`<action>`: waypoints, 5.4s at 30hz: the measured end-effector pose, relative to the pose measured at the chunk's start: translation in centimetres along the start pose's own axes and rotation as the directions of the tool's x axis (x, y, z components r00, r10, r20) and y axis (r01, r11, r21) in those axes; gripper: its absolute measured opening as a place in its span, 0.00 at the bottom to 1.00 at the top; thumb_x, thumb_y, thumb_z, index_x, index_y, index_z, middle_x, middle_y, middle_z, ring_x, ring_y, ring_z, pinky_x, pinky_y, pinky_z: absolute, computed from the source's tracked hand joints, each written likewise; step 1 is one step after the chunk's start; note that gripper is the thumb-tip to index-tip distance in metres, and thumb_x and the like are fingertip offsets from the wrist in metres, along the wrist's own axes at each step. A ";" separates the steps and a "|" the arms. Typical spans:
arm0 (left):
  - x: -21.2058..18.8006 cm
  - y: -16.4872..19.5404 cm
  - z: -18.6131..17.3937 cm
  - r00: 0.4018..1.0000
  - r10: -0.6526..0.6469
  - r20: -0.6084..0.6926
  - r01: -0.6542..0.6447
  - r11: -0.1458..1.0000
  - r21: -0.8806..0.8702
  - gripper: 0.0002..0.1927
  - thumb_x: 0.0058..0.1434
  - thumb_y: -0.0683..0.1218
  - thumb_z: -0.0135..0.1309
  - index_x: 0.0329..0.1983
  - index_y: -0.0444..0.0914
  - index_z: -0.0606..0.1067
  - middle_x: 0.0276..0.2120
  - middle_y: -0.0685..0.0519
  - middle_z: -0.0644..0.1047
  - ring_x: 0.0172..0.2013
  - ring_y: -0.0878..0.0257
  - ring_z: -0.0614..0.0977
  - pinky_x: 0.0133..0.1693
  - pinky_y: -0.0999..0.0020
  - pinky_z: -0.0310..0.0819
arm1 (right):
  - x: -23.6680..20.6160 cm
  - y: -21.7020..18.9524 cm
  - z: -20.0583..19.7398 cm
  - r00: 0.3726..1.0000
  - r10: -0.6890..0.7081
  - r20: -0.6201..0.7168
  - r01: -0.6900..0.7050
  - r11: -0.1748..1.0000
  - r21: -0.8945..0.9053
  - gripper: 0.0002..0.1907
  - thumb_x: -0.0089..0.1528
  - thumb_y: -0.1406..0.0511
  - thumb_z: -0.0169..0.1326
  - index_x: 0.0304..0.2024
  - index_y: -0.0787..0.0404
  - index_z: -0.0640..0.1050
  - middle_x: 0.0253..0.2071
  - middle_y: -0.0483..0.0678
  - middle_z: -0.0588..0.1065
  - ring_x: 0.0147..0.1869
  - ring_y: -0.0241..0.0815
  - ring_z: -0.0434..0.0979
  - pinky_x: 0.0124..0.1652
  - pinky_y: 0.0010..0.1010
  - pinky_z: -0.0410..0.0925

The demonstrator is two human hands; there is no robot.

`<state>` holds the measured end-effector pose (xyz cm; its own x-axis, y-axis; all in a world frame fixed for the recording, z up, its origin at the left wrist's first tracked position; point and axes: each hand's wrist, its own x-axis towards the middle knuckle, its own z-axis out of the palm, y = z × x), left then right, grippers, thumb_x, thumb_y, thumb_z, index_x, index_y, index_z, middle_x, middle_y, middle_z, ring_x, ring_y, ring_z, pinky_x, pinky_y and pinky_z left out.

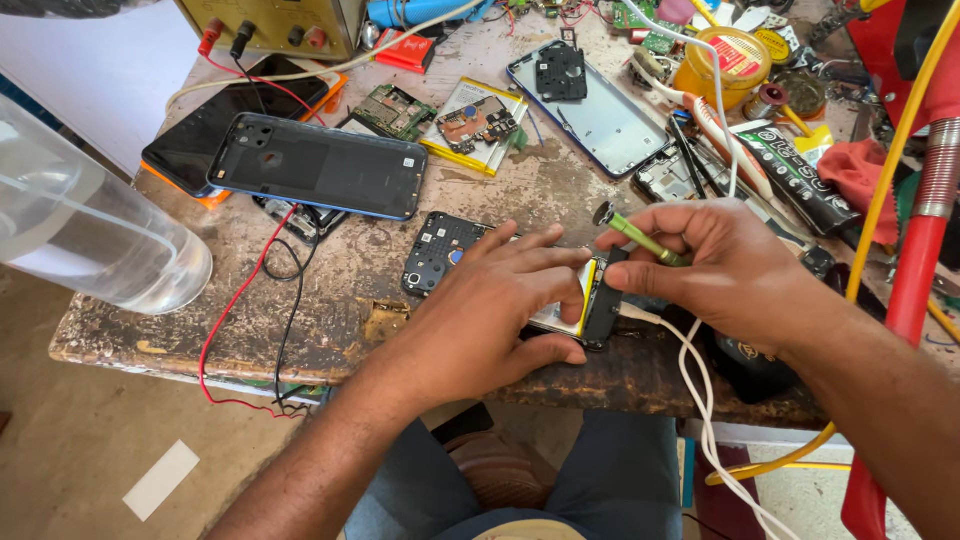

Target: The person uses a green-handled screwdriver to remove screws from a disassembled smartphone, then reassembles the device and powers it on to confirm the screen displays a password prompt.

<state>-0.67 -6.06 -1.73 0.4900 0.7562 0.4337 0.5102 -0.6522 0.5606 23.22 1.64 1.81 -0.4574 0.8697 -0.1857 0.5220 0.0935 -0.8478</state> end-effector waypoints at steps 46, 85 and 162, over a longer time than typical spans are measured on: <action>-1.1 2.6 2.0 0.994 0.075 -0.081 -0.059 0.980 0.190 0.10 0.60 0.46 0.59 0.42 0.38 0.76 0.56 0.48 0.78 0.64 0.48 0.74 0.67 0.42 0.60 | -1.0 0.6 -0.6 0.966 -0.256 -0.033 0.217 0.874 -0.435 0.12 0.57 0.66 0.59 0.43 0.55 0.86 0.33 0.43 0.85 0.36 0.30 0.84 0.36 0.27 0.75; -3.8 2.2 5.7 0.993 -0.012 -0.119 0.038 0.975 0.218 0.06 0.68 0.50 0.52 0.44 0.46 0.75 0.60 0.51 0.78 0.65 0.51 0.77 0.67 0.36 0.58 | -1.5 3.6 -1.6 0.890 -0.420 0.181 0.454 0.856 -0.248 0.12 0.59 0.70 0.58 0.46 0.58 0.82 0.43 0.44 0.82 0.43 0.39 0.82 0.37 0.27 0.75; -3.2 3.3 5.0 0.987 -0.030 -0.159 0.071 0.964 0.258 0.14 0.71 0.52 0.49 0.57 0.48 0.75 0.58 0.53 0.80 0.61 0.53 0.80 0.65 0.40 0.64 | -2.1 4.2 -3.0 0.976 -0.096 0.195 0.149 0.949 -0.277 0.09 0.60 0.63 0.65 0.42 0.57 0.85 0.34 0.40 0.75 0.36 0.32 0.73 0.30 0.24 0.68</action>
<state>3.02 -10.89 -4.77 0.3556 0.7744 0.5233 0.7086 -0.5885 0.3893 28.56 1.62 0.10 -0.6368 0.7456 -0.1965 0.6271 0.3526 -0.6945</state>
